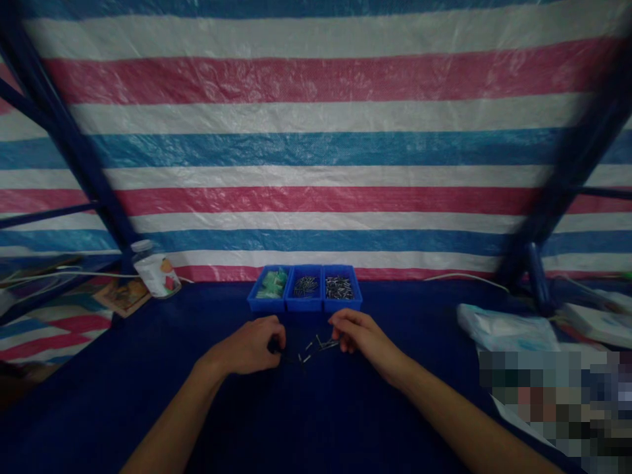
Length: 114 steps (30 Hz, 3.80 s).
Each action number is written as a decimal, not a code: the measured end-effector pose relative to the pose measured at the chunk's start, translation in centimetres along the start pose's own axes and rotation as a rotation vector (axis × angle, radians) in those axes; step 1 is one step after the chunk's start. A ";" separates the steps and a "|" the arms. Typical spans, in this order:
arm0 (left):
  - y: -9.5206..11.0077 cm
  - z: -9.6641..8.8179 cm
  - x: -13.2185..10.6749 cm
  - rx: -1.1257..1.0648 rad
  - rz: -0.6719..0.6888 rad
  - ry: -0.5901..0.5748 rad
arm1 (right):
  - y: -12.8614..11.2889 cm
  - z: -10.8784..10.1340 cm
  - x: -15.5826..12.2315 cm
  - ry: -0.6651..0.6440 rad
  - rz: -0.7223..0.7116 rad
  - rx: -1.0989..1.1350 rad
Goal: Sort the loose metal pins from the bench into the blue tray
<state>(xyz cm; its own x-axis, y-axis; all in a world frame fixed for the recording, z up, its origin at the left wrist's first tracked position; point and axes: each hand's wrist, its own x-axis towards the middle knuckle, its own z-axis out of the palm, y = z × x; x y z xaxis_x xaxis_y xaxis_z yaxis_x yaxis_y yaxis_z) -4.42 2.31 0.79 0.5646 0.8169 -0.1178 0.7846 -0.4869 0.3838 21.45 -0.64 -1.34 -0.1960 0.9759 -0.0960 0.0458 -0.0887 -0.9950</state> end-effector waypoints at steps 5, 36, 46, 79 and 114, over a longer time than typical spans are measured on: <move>-0.1 0.6 0.3 0.023 -0.059 0.046 | 0.1 0.1 0.0 -0.023 -0.041 -0.071; 5.7 3.4 1.5 -0.229 0.385 0.660 | 0.4 1.1 -0.8 -0.064 -0.229 -0.064; 5.8 3.3 1.2 -0.287 0.340 0.678 | 0.1 0.8 -0.6 -0.048 -0.244 0.008; 4.0 2.5 1.1 0.001 0.014 0.184 | 1.1 -1.6 0.1 0.118 -0.319 -1.235; 2.9 1.5 0.2 -0.044 0.182 0.046 | 0.5 -2.3 -0.3 -0.226 -0.526 -1.119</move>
<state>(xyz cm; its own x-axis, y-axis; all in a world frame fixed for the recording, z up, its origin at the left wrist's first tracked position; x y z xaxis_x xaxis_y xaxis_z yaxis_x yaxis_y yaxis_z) -1.67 0.58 0.53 0.6832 0.7302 -0.0010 0.6578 -0.6149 0.4349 23.75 -0.48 -1.73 -0.6006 0.7760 0.1924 0.6939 0.6255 -0.3568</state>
